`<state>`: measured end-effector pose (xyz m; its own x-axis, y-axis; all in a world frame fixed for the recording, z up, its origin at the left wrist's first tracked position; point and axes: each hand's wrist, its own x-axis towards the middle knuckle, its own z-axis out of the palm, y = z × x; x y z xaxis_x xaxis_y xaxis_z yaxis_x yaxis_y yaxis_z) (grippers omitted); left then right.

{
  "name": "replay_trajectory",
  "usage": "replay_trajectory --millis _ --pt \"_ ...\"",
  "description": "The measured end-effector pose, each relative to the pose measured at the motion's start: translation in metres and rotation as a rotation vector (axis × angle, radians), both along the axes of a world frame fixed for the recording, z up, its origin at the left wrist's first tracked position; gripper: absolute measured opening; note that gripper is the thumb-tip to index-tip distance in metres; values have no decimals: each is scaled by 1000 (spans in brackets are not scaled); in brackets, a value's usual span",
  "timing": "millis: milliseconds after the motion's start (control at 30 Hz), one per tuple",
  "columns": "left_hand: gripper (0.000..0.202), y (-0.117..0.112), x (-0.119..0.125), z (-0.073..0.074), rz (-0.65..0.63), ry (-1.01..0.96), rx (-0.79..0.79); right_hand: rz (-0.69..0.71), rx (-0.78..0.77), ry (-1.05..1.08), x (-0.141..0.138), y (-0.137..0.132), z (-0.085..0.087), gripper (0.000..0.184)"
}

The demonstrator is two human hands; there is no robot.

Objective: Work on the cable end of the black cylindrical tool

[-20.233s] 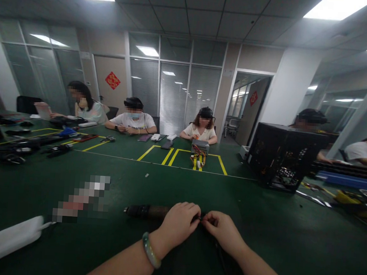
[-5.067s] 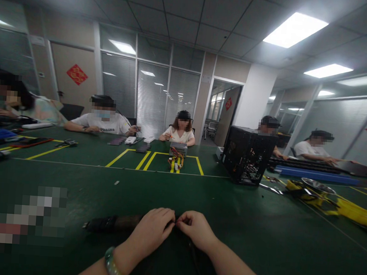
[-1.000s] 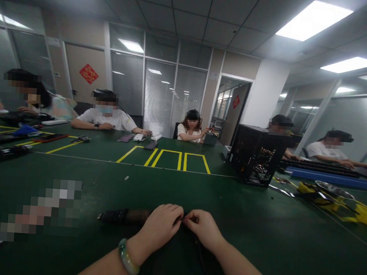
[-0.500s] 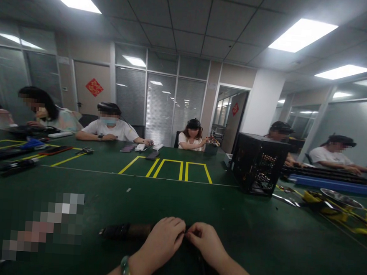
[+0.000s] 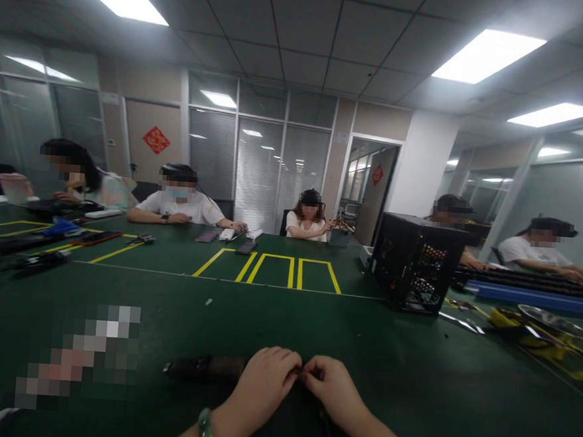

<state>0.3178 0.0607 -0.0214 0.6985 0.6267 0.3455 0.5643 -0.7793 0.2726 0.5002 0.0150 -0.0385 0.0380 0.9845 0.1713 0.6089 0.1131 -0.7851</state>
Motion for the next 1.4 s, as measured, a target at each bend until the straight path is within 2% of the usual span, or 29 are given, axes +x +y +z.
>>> replay_trajectory --millis 133,300,667,1100,1400 --pt "5 1 0 0 30 24 -4 20 -16 7 1 1 -2 12" --pt "2 3 -3 -1 -32 21 20 52 -40 6 3 4 -4 17" --pt "8 2 -7 0 -59 47 105 50 -119 -97 -1 4 3 30" --pt "10 2 -10 4 -34 38 62 51 -172 -66 0 4 1 29" --pt "11 2 -10 5 -14 72 65 62 -120 -100 1 6 1 27"
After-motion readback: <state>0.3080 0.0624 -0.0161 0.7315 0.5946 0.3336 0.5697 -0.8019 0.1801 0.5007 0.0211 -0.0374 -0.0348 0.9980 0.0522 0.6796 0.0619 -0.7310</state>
